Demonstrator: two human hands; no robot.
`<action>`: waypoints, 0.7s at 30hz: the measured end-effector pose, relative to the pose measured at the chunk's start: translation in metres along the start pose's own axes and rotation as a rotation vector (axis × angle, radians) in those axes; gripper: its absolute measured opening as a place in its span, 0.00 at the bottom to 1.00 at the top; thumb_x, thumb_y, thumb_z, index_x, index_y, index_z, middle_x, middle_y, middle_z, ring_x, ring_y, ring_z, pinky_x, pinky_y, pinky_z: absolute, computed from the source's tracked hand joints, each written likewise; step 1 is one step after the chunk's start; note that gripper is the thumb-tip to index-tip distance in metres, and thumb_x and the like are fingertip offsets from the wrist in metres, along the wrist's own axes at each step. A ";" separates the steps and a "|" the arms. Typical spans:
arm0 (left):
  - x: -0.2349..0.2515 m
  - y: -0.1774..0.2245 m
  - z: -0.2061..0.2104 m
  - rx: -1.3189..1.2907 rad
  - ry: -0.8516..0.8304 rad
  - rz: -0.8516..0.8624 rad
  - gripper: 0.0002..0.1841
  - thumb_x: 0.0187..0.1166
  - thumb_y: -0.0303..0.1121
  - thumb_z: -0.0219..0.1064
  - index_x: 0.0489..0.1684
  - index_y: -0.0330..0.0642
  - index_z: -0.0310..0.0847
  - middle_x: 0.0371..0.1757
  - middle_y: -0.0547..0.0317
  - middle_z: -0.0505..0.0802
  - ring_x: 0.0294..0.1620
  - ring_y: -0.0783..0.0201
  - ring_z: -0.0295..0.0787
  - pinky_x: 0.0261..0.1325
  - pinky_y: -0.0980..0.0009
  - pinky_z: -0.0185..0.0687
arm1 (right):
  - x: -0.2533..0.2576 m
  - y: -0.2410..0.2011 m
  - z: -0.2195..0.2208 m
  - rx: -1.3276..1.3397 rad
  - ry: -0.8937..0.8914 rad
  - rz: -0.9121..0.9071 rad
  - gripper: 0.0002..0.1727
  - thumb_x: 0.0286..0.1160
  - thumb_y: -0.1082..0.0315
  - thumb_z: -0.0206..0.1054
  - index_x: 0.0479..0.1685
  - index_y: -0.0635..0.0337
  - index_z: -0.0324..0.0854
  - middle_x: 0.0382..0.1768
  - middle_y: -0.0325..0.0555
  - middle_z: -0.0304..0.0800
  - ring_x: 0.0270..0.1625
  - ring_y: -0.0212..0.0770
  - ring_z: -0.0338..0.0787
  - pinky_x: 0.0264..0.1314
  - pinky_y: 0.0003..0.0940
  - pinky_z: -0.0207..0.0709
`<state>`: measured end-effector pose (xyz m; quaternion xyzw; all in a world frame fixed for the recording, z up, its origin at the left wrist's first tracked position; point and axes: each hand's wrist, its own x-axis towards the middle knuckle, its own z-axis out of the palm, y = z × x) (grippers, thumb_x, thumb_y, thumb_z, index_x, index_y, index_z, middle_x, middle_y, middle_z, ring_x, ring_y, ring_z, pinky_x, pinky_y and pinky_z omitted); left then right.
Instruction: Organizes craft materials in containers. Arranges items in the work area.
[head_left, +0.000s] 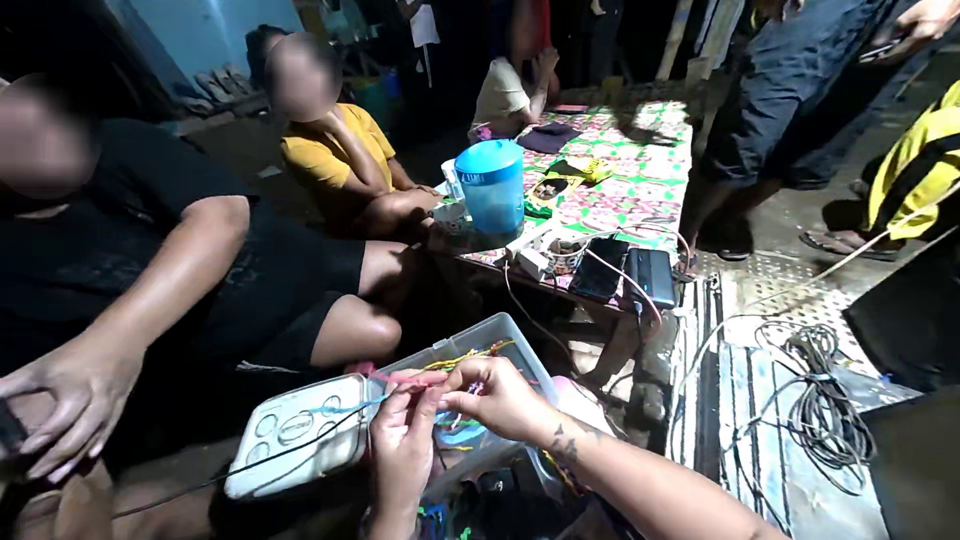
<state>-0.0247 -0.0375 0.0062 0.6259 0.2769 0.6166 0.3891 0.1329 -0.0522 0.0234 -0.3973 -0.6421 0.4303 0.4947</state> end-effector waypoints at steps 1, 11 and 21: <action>-0.001 0.000 0.000 0.018 -0.001 0.026 0.05 0.81 0.38 0.70 0.45 0.58 0.93 0.49 0.78 0.94 0.47 0.80 0.90 0.52 0.82 0.88 | -0.001 0.001 0.000 -0.013 0.001 -0.042 0.09 0.74 0.67 0.75 0.38 0.67 0.89 0.38 0.44 0.91 0.41 0.26 0.88 0.49 0.22 0.81; -0.008 0.016 -0.008 0.036 0.177 0.046 0.11 0.85 0.29 0.61 0.42 0.53 0.90 0.46 0.77 0.92 0.36 0.81 0.87 0.39 0.84 0.85 | 0.053 0.080 -0.096 -0.367 0.084 0.629 0.21 0.92 0.64 0.51 0.75 0.64 0.76 0.68 0.63 0.84 0.72 0.56 0.83 0.77 0.56 0.71; -0.015 0.018 -0.012 0.027 0.157 -0.012 0.14 0.84 0.25 0.60 0.42 0.57 0.90 0.47 0.82 0.93 0.38 0.85 0.87 0.41 0.85 0.85 | 0.043 0.149 -0.095 -0.910 -0.417 0.557 0.18 0.81 0.60 0.65 0.60 0.60 0.89 0.66 0.63 0.87 0.73 0.64 0.82 0.75 0.70 0.70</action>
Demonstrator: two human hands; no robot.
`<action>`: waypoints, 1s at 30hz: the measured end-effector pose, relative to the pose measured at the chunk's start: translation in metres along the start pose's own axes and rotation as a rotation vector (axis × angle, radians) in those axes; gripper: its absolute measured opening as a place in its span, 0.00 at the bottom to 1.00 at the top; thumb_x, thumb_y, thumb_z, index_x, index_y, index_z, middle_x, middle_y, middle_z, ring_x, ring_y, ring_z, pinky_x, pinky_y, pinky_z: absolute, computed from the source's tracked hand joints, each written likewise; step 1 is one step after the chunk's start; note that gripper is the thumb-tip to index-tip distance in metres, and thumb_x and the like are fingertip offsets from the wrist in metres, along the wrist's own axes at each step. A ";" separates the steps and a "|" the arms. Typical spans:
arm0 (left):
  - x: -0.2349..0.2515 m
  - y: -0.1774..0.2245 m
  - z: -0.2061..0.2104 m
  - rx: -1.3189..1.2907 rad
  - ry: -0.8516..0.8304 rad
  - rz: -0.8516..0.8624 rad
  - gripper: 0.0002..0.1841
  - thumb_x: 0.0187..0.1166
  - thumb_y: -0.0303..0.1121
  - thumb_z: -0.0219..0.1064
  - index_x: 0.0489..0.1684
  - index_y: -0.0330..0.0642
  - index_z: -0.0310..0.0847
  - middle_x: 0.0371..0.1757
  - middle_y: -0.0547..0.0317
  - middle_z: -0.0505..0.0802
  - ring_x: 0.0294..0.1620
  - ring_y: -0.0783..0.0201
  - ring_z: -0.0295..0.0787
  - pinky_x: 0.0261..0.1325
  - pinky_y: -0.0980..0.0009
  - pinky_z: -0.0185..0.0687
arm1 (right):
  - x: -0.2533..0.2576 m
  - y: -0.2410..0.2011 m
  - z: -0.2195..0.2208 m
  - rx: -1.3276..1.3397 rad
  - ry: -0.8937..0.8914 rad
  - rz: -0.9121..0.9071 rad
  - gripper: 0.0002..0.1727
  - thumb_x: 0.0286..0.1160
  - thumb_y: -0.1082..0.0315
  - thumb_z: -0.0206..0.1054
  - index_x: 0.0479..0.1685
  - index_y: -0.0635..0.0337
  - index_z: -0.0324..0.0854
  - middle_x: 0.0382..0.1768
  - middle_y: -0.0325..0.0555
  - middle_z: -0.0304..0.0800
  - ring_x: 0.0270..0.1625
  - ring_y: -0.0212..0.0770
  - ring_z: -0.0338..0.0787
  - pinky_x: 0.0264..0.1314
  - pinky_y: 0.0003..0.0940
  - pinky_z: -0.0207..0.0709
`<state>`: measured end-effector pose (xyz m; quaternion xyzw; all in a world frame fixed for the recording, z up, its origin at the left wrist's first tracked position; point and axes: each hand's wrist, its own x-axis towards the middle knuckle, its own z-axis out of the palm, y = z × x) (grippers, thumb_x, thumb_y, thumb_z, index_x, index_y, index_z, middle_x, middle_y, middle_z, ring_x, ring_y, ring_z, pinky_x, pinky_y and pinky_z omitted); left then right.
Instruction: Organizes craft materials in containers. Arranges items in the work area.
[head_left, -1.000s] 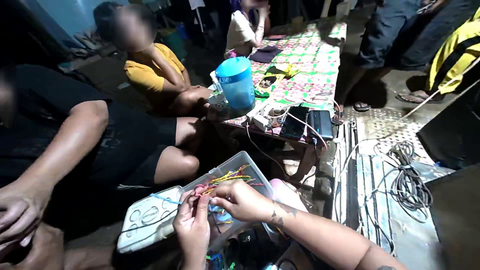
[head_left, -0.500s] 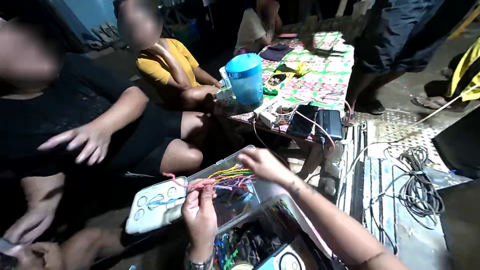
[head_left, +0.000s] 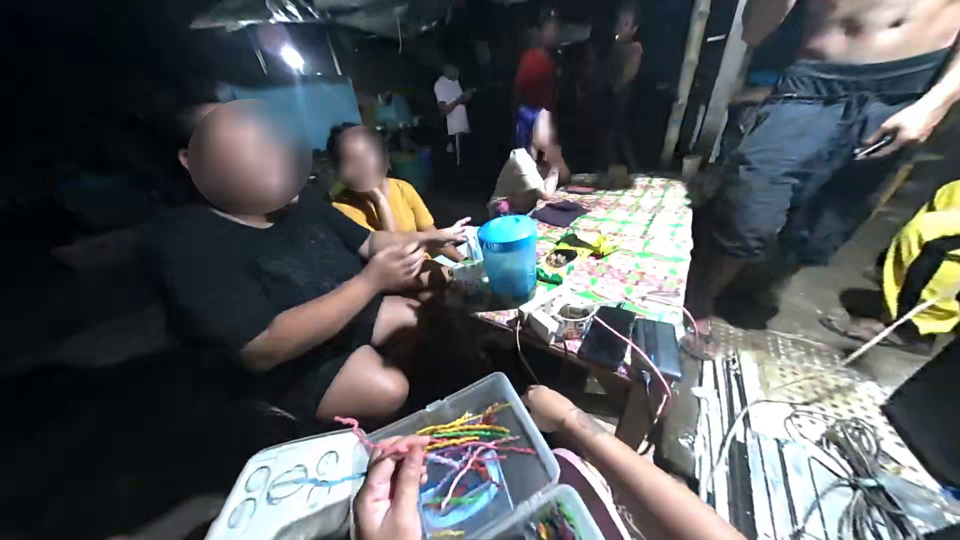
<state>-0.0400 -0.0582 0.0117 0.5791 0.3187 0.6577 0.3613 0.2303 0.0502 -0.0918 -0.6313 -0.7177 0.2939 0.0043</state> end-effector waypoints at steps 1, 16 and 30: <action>-0.001 0.001 0.001 -0.004 0.007 -0.002 0.14 0.84 0.25 0.60 0.42 0.56 0.90 0.47 0.81 0.93 0.38 0.84 0.87 0.40 0.85 0.85 | -0.007 -0.001 0.000 -0.058 -0.019 -0.001 0.17 0.81 0.60 0.65 0.58 0.59 0.90 0.67 0.62 0.87 0.74 0.64 0.82 0.75 0.73 0.68; -0.002 -0.007 0.013 0.052 -0.101 0.013 0.09 0.81 0.23 0.61 0.45 0.36 0.90 0.48 0.64 0.92 0.38 0.79 0.87 0.42 0.82 0.86 | -0.058 -0.010 0.012 -0.244 0.064 -0.044 0.19 0.81 0.70 0.63 0.67 0.65 0.84 0.74 0.57 0.82 0.80 0.63 0.74 0.75 0.64 0.70; -0.008 -0.005 0.017 0.068 -0.156 0.041 0.09 0.81 0.25 0.62 0.44 0.39 0.91 0.49 0.67 0.93 0.40 0.81 0.87 0.43 0.84 0.86 | -0.080 0.004 -0.002 -0.317 0.727 -0.185 0.28 0.67 0.81 0.68 0.68 0.48 0.88 0.80 0.53 0.78 0.85 0.69 0.69 0.73 0.81 0.61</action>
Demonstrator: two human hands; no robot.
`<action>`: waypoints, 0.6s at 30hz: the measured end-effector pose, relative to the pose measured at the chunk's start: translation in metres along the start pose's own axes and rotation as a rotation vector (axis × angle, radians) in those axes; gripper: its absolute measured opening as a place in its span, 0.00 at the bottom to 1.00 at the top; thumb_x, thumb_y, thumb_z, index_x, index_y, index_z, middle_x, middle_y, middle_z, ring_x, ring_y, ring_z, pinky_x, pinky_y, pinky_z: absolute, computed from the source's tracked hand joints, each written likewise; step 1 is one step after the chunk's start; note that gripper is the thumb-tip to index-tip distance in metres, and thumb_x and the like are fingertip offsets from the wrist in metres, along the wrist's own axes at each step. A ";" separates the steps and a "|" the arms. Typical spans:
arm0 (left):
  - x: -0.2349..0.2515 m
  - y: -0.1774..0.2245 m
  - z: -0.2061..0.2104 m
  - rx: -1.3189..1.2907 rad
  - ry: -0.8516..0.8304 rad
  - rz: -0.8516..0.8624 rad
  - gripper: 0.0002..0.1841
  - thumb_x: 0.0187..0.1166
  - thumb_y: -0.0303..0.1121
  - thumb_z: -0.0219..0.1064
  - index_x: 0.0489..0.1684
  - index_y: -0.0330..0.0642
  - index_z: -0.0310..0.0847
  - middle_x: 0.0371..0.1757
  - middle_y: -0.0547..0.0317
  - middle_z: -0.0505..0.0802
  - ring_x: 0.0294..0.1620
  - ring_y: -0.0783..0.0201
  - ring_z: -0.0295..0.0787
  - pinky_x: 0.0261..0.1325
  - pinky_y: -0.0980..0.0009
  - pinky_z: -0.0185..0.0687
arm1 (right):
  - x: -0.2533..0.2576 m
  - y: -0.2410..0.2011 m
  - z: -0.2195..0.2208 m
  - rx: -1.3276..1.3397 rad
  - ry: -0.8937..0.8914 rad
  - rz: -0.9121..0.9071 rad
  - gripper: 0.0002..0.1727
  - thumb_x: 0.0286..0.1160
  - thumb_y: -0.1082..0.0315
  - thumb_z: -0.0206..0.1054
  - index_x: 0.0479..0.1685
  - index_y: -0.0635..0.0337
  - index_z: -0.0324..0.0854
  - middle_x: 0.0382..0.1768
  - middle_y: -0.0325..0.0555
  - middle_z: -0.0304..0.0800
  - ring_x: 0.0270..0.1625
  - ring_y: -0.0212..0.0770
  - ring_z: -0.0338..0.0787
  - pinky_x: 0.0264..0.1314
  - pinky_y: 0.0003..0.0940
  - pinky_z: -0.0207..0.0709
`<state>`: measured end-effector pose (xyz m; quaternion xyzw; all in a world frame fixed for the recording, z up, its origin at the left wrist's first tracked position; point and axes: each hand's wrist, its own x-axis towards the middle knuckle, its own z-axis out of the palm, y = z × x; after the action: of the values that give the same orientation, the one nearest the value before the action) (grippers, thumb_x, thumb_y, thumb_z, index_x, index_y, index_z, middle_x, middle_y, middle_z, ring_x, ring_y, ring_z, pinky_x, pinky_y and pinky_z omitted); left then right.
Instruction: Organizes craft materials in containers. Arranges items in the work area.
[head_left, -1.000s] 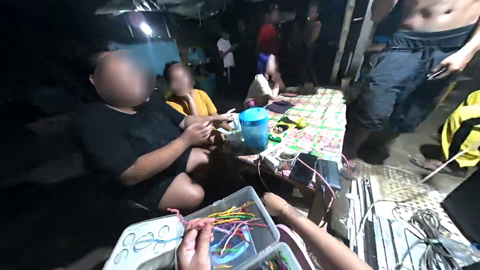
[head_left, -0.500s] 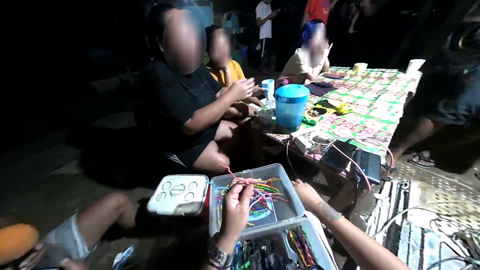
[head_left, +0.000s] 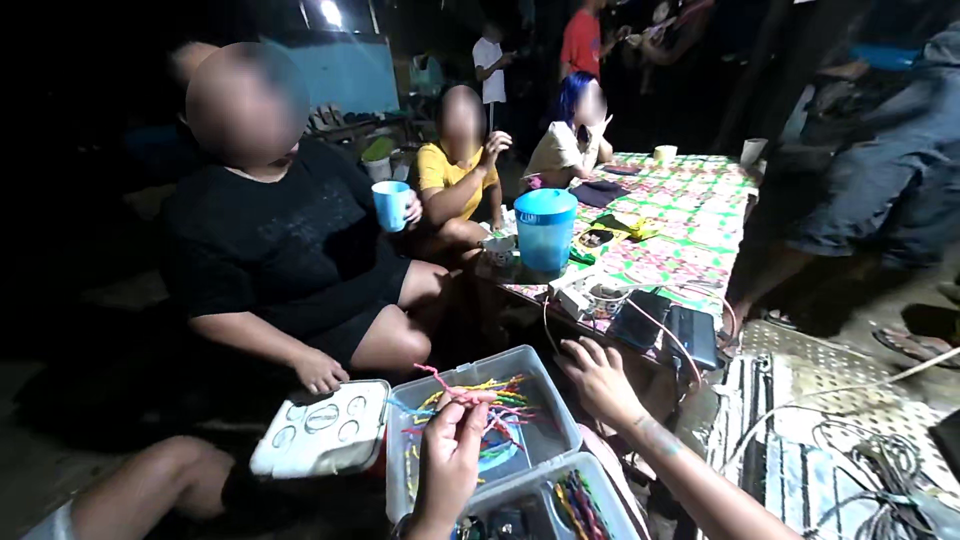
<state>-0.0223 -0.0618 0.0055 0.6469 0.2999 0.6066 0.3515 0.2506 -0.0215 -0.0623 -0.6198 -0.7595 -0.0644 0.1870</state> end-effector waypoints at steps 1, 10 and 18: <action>-0.001 -0.001 0.000 0.017 -0.005 0.009 0.09 0.81 0.25 0.63 0.43 0.38 0.91 0.49 0.66 0.93 0.40 0.81 0.87 0.43 0.84 0.85 | 0.015 0.001 -0.014 -0.007 0.048 -0.016 0.29 0.67 0.81 0.67 0.72 0.50 0.85 0.79 0.55 0.79 0.84 0.69 0.70 0.73 0.81 0.61; 0.002 -0.016 0.012 0.132 -0.052 0.056 0.07 0.76 0.24 0.66 0.38 0.32 0.91 0.47 0.60 0.93 0.46 0.81 0.89 0.51 0.85 0.86 | 0.177 0.027 -0.052 -0.135 -0.551 0.245 0.29 0.93 0.64 0.51 0.91 0.61 0.59 0.91 0.65 0.54 0.95 0.68 0.44 0.91 0.71 0.25; 0.005 -0.017 0.008 0.147 -0.074 0.027 0.07 0.76 0.22 0.66 0.38 0.31 0.91 0.47 0.58 0.94 0.49 0.79 0.89 0.56 0.83 0.85 | 0.205 0.020 -0.059 -0.388 -0.735 0.122 0.29 0.87 0.71 0.56 0.88 0.58 0.64 0.83 0.68 0.68 0.83 0.73 0.68 0.82 0.76 0.53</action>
<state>-0.0131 -0.0487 -0.0052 0.6969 0.3216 0.5635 0.3056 0.2484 0.1516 0.0644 -0.6690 -0.7115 0.0302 -0.2130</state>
